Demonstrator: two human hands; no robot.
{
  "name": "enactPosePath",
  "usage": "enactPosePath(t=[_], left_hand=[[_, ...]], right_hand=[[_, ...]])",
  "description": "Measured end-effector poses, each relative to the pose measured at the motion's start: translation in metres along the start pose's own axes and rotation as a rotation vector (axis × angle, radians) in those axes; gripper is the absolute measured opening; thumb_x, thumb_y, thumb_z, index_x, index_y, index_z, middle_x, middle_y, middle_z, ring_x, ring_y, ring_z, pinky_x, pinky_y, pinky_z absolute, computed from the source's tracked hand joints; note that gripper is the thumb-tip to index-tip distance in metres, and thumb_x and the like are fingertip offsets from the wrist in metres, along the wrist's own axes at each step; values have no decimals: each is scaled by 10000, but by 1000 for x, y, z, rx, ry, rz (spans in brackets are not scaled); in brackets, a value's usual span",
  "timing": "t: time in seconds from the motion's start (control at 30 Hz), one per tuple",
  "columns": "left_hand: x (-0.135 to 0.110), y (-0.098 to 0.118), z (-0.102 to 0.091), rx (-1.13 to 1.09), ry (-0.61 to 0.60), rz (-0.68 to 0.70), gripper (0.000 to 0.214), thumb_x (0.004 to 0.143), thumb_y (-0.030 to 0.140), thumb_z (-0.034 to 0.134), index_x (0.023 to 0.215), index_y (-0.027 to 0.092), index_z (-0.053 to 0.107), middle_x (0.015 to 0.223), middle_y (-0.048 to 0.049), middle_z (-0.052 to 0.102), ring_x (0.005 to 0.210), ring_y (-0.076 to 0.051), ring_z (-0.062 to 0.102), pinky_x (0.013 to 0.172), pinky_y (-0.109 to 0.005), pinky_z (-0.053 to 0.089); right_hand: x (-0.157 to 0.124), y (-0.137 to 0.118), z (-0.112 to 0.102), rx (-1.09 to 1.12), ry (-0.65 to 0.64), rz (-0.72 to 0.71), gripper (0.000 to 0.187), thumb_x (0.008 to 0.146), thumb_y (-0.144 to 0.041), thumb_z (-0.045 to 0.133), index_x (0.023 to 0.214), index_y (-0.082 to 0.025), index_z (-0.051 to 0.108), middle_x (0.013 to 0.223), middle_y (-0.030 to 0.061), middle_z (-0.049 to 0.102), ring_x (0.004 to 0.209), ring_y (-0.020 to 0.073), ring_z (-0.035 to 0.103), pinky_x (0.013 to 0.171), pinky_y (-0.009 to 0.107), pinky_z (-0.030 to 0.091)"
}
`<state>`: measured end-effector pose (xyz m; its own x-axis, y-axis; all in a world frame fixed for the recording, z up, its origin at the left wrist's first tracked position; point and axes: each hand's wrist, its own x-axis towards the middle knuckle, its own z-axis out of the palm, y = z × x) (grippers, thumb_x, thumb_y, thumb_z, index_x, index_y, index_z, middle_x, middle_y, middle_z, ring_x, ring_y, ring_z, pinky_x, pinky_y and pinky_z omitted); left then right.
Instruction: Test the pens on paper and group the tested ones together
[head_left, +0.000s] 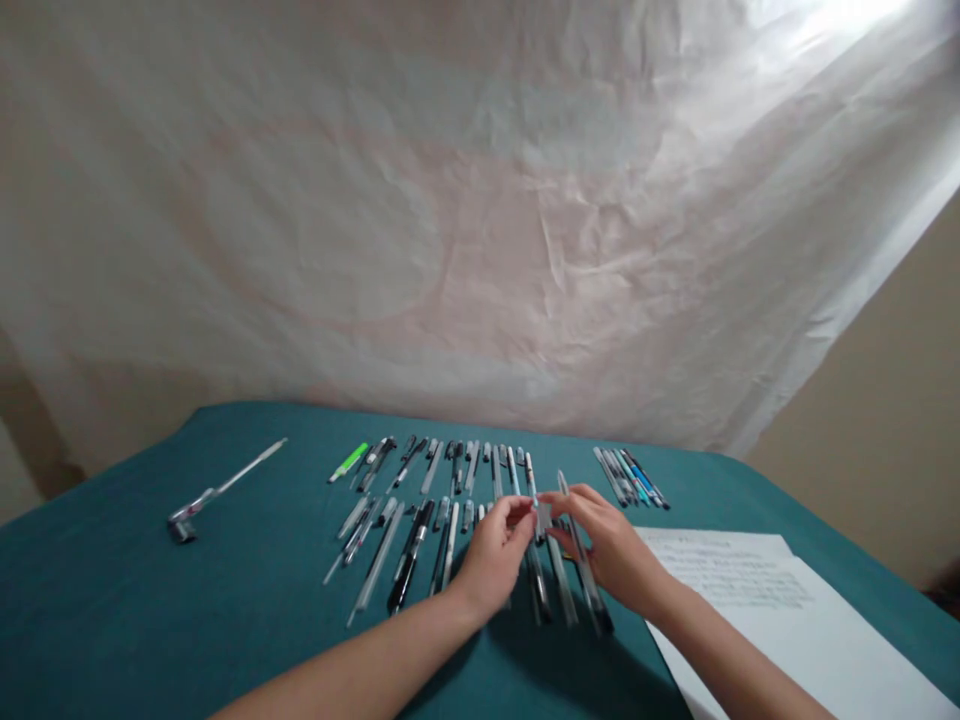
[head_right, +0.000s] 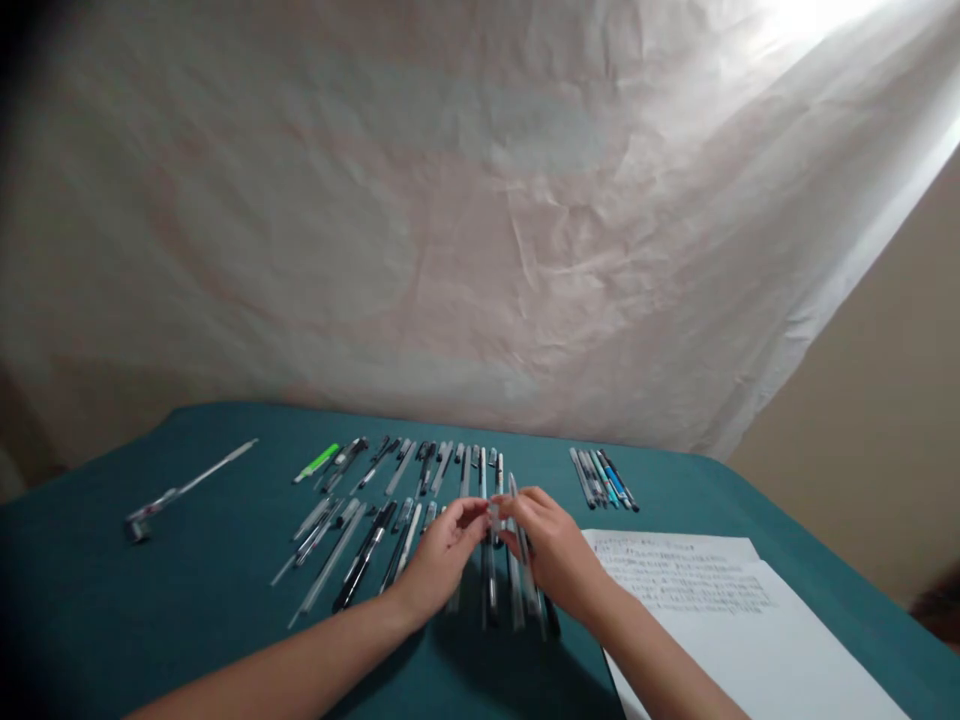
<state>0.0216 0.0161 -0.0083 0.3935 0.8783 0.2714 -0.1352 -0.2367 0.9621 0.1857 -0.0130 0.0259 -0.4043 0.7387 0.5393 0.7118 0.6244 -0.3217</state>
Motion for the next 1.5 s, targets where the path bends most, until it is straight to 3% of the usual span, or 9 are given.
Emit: enactPosePath(t=[0.13, 0.3, 0.43, 0.73, 1.13, 1.5], left_hand=[[-1, 0, 5, -166, -39, -76, 269, 795, 269, 571, 1018, 140, 495, 959, -84, 604, 919, -182, 575, 813, -314, 447], [7, 2, -1, -232, 23, -123, 365, 777, 252, 597, 1109, 156, 479, 822, -32, 614, 792, -140, 593, 765, -280, 441], [13, -1, -7, -371, 111, -229, 314, 749, 270, 632, 1023, 142, 545, 808, -35, 623, 742, -117, 591, 714, -235, 444], [9, 4, -1, -587, 139, -369, 207, 771, 140, 609, 965, 130, 540, 802, -53, 638, 661, -73, 586, 679, -187, 462], [-1, 5, 6, -634, 65, -334, 226, 750, 185, 642, 941, 131, 533, 798, -57, 647, 737, -115, 610, 755, -248, 462], [-8, 11, 14, -638, 98, -290, 238, 725, 201, 669, 926, 129, 563, 792, -33, 634, 730, -99, 593, 745, -234, 454]], right_hand=[[-6, -6, 9, -40, -6, -82, 164, 834, -140, 453, 957, -229, 518, 1032, 91, 609, 939, 219, 522, 782, 374, 442], [-16, -2, 18, -5, 90, -41, 246, 838, -236, 472, 1083, -220, 460, 1140, 108, 548, 1015, 228, 489, 832, 388, 422], [-28, 2, 24, -102, 70, -118, 351, 852, -301, 422, 1188, -202, 441, 980, 112, 569, 844, 226, 525, 713, 367, 433], [-29, -3, 29, -172, 171, -222, 147, 788, -129, 444, 921, -186, 471, 721, 34, 545, 638, 150, 483, 577, 264, 400], [-29, -1, 32, -239, 222, -255, 155, 788, -123, 473, 930, -182, 457, 768, 47, 571, 672, 145, 531, 596, 257, 426], [-28, -9, 29, -240, 250, -338, 143, 795, -87, 462, 910, -171, 446, 717, 44, 530, 630, 144, 480, 547, 260, 408]])
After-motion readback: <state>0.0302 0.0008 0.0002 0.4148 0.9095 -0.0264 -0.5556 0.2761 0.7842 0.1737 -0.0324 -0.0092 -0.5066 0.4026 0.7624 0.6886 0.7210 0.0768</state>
